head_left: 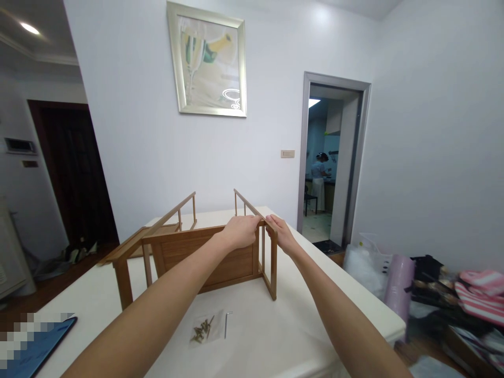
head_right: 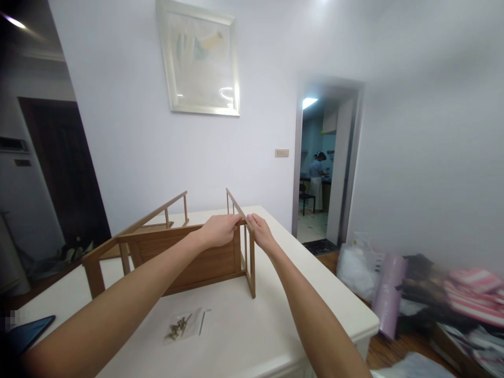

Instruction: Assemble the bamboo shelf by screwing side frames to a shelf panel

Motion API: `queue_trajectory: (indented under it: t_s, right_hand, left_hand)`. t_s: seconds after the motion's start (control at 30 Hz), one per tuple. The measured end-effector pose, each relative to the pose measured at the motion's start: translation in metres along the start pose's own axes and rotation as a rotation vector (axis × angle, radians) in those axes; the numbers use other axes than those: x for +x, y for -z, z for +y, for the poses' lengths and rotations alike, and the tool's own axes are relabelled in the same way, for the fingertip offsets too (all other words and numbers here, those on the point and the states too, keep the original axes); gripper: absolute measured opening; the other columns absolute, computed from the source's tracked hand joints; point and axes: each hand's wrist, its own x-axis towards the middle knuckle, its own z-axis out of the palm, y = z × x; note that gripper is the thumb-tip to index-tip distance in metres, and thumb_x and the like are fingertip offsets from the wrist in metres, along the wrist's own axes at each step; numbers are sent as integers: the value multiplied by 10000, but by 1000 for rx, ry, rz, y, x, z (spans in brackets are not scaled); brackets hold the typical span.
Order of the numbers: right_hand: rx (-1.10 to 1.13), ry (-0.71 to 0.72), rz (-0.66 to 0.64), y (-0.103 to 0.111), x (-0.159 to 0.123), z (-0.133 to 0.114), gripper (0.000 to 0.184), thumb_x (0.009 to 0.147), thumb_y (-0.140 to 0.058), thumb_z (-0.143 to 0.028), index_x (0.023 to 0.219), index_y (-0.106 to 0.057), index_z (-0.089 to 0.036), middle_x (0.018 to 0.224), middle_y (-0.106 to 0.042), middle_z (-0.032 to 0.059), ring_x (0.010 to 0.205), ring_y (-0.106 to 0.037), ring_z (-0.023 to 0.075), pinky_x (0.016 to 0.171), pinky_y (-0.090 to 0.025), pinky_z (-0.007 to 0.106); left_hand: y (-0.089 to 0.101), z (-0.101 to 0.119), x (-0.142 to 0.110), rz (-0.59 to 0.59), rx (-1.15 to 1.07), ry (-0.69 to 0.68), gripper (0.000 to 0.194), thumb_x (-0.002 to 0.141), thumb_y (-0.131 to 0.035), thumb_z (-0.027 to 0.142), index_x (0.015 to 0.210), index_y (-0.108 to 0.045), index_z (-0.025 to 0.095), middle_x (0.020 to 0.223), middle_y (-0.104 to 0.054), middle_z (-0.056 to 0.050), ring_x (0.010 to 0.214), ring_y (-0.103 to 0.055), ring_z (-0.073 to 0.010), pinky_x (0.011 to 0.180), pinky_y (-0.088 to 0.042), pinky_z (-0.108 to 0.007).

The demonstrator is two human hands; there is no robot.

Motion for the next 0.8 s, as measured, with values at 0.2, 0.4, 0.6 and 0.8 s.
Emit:
queue_trajectory:
  t_s: [0.2, 0.4, 0.6, 0.8]
  right_hand:
    - [16, 21, 13, 4, 0, 3, 377, 827, -502, -613, 764, -445, -246, 615, -441, -48, 578, -403, 144, 527, -351, 265]
    - [-6, 1, 7, 4, 2, -2, 315, 824, -506, -544, 734, -440, -250, 583, -371, -53, 569, -370, 151, 522, -329, 271]
    - [-32, 24, 39, 1, 5, -5, 327, 820, -496, -512, 676, -391, -238, 607, -366, -41, 610, -353, 152, 552, -307, 274]
    - [-17, -24, 36, 2, 7, -7, 338, 787, -508, -503, 645, -369, -230, 619, -381, -38, 633, -355, 145, 579, -315, 270]
  left_hand:
    - [-2, -2, 1, 20, -24, -24, 283, 880, -401, 180, 1116, -550, 231, 1109, -685, -104, 984, -665, -273, 804, -510, -385]
    - [-4, -4, 2, 15, -32, -30, 282, 878, -396, 182, 1116, -540, 226, 1063, -704, -99, 942, -673, -290, 762, -509, -396]
    - [-4, -2, 2, 24, -22, -36, 282, 882, -403, 170, 1126, -537, 212, 1075, -705, -114, 961, -673, -285, 777, -505, -387]
    - [-8, -3, 2, 46, -11, -44, 256, 882, -429, 160, 1115, -534, 187, 1046, -708, -131, 931, -676, -292, 746, -494, -379]
